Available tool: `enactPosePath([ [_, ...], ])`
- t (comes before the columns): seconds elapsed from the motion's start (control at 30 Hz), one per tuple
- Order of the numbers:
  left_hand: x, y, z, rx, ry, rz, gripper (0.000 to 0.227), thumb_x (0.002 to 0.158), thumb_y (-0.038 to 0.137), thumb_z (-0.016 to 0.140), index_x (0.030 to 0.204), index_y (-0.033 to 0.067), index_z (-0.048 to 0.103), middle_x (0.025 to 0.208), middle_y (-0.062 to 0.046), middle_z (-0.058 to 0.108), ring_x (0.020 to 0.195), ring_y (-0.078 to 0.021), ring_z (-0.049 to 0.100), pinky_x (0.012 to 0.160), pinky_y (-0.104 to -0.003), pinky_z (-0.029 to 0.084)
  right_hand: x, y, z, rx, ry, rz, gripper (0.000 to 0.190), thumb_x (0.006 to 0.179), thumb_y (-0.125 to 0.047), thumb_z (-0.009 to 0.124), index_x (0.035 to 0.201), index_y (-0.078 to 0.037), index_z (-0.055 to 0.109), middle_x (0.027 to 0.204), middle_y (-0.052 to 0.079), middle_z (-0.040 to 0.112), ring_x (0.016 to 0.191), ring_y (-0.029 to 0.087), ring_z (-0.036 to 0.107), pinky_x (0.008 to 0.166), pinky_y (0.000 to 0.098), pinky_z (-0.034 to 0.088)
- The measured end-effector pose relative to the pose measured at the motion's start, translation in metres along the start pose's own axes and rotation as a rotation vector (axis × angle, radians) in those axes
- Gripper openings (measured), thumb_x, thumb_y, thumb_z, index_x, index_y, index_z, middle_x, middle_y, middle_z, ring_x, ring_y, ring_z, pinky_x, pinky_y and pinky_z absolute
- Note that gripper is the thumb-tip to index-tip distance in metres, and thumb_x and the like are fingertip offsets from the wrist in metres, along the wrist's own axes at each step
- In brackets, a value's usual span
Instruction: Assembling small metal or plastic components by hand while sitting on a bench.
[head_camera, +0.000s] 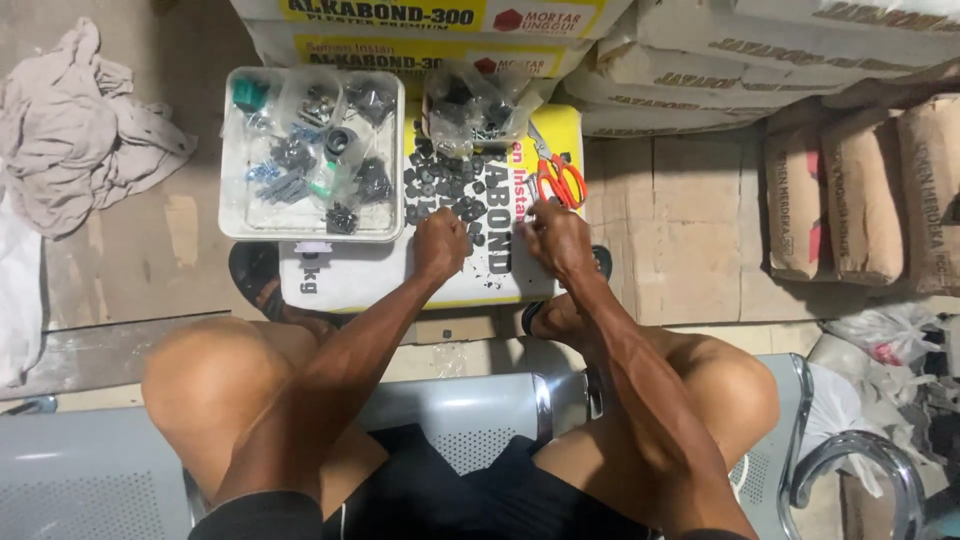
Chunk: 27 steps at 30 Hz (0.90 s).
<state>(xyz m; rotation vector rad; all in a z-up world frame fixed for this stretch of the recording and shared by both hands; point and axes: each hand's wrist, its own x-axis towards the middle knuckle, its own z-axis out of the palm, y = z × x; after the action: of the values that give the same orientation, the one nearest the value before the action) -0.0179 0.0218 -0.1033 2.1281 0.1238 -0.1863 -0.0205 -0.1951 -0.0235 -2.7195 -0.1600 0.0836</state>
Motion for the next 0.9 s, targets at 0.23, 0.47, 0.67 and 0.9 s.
enactPosePath([
  [0.23,-0.007,-0.002,-0.005,-0.001,-0.115,-0.004,0.012,0.093,0.006,0.059,0.081,0.0060,0.057,0.064,-0.010,0.062,0.063,-0.0235,0.067,0.055,-0.035,0.052,-0.053,0.018,-0.004,-0.203,-0.227,0.309,0.014,0.077,-0.023,0.068,0.088,-0.019,0.075,0.076,0.014,0.074,0.086,0.039,0.076,0.082,0.0515,0.061],
  [0.47,-0.014,0.037,-0.044,-0.470,-0.146,-0.235,0.007,0.089,0.006,0.063,0.083,0.0050,0.059,0.065,-0.017,0.071,0.053,-0.0155,0.071,0.042,-0.023,0.056,-0.056,0.012,0.011,-0.082,-0.241,0.350,0.012,0.079,-0.014,0.070,0.091,-0.014,0.071,0.086,0.020,0.075,0.102,0.046,0.072,0.098,0.0553,0.054],
  [0.67,-0.027,0.072,-0.066,-0.674,-0.137,-0.299,0.024,0.086,0.000,0.059,0.109,-0.0066,0.060,0.082,-0.021,0.071,0.063,-0.0190,0.075,0.057,-0.027,0.067,-0.045,0.014,-0.015,0.021,-0.289,0.391,0.014,0.081,-0.017,0.066,0.091,-0.015,0.075,0.087,0.016,0.076,0.097,0.043,0.073,0.091,0.0569,0.056],
  [0.9,-0.020,0.099,-0.073,-0.824,-0.163,-0.251,0.021,0.091,0.003,0.063,0.109,-0.0076,0.062,0.080,-0.022,0.073,0.061,-0.0189,0.074,0.055,-0.027,0.066,-0.022,-0.069,-0.086,0.732,-0.035,0.121,0.018,0.098,-0.006,0.061,0.110,-0.002,0.074,0.080,0.014,0.068,0.072,0.018,0.063,0.070,0.0383,0.056],
])
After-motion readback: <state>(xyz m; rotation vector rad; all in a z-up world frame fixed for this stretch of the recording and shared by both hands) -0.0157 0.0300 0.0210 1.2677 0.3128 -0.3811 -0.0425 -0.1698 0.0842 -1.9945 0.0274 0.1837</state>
